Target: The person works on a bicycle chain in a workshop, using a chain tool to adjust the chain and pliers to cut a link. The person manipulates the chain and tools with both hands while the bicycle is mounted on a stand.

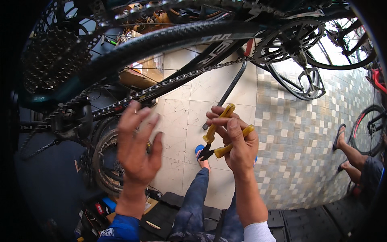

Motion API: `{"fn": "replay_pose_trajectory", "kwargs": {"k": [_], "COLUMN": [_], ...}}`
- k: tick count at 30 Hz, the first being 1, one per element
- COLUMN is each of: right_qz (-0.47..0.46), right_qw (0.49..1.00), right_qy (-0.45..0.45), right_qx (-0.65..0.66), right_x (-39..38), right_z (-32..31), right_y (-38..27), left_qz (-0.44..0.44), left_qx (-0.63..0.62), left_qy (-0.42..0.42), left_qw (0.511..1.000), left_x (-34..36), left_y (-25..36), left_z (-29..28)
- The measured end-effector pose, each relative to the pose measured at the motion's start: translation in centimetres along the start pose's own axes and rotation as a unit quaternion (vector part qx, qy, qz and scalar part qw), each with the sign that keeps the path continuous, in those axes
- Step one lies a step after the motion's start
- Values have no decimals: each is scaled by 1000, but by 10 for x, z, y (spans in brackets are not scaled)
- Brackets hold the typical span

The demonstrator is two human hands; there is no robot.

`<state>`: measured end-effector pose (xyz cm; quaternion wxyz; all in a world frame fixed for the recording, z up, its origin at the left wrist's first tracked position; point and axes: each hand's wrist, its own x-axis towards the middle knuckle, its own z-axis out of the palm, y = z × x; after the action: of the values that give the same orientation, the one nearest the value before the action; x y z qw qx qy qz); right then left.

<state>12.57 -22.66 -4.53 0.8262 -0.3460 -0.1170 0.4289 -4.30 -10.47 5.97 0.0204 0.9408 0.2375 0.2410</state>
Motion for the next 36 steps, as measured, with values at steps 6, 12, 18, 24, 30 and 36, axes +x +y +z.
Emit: {"fn": "replay_pose_trajectory", "kwargs": {"k": [6, 12, 18, 24, 30, 36], "right_qz": [-87, -144, -24, 71, 57, 39], "right_qw": [996, 984, 994, 992, 989, 979], "right_qy": [-18, -96, -69, -43, -51, -91], "right_qx": [10, -33, -78, -94, -130, -180], "right_x": [3, 3, 3, -1, 4, 12], "right_z": [14, 46, 73, 80, 82, 80], "right_y": [-11, -52, -42, -21, -13, 4], "left_qz": [-16, -40, -32, -43, -71, -78], "left_qx": [194, 187, 172, 121, 84, 98], "left_qy": [18, -9, -6, 16, 4, -22], "left_qw": [981, 981, 985, 992, 994, 992], "left_x": [25, 30, 37, 41, 40, 35], "left_y": [-20, -31, -33, -32, -30, -23], "left_z": [-12, -12, -14, -13, -16, -18]}}
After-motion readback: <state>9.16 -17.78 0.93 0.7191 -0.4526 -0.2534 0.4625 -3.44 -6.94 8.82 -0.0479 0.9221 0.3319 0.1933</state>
